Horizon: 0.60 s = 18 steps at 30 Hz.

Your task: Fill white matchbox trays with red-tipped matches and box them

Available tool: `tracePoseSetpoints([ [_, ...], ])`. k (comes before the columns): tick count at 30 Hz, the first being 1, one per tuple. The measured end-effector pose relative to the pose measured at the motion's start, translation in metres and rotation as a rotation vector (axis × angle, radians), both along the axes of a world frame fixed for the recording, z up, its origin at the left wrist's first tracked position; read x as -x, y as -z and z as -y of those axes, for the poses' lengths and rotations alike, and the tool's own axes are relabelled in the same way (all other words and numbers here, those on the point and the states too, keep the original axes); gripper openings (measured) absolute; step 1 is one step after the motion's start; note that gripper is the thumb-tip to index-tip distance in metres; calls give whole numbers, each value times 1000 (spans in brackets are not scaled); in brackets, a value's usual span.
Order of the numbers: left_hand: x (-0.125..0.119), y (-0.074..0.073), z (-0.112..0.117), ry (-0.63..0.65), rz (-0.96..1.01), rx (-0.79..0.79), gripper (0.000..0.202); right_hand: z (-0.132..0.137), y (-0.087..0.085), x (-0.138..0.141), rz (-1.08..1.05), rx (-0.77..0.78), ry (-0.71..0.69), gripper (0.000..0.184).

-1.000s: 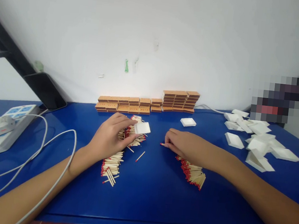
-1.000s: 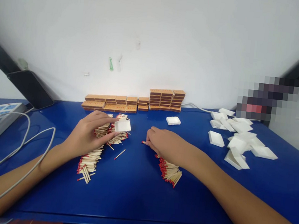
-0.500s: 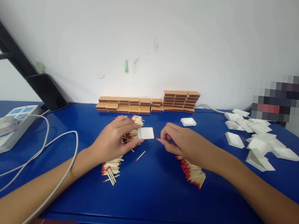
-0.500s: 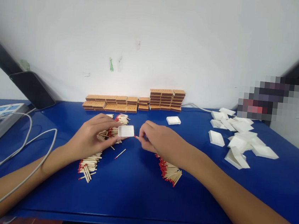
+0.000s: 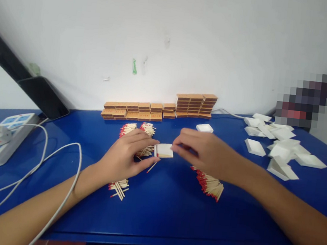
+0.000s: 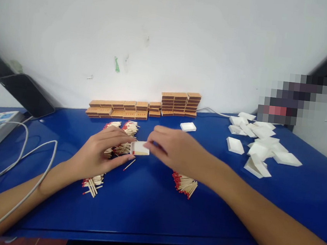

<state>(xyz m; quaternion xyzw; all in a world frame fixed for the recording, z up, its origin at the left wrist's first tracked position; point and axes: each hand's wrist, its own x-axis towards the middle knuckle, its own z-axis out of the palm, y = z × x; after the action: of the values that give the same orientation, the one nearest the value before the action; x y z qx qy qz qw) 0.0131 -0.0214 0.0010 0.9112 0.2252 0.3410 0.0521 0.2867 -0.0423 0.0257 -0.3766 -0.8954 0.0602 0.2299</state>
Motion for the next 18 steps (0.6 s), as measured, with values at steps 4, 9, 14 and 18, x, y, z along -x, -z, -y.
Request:
tracePoseSetpoints([
  [4, 8, 1, -10, -55, 15, -29, 34, -15, -24, -38, 149, 298, 87, 19],
  [9, 12, 3, -13, -75, -12, -52, 34, -28, -19, -58, 334, 593, 150, 19],
  [14, 10, 1, -12, -74, -11, -61, 34, -26, -14, -51, 357, 653, 151, 18],
  [18, 12, -2, -13, -71, -5, -94, 32, -24, -17, -49, 364, 663, 164, 20],
])
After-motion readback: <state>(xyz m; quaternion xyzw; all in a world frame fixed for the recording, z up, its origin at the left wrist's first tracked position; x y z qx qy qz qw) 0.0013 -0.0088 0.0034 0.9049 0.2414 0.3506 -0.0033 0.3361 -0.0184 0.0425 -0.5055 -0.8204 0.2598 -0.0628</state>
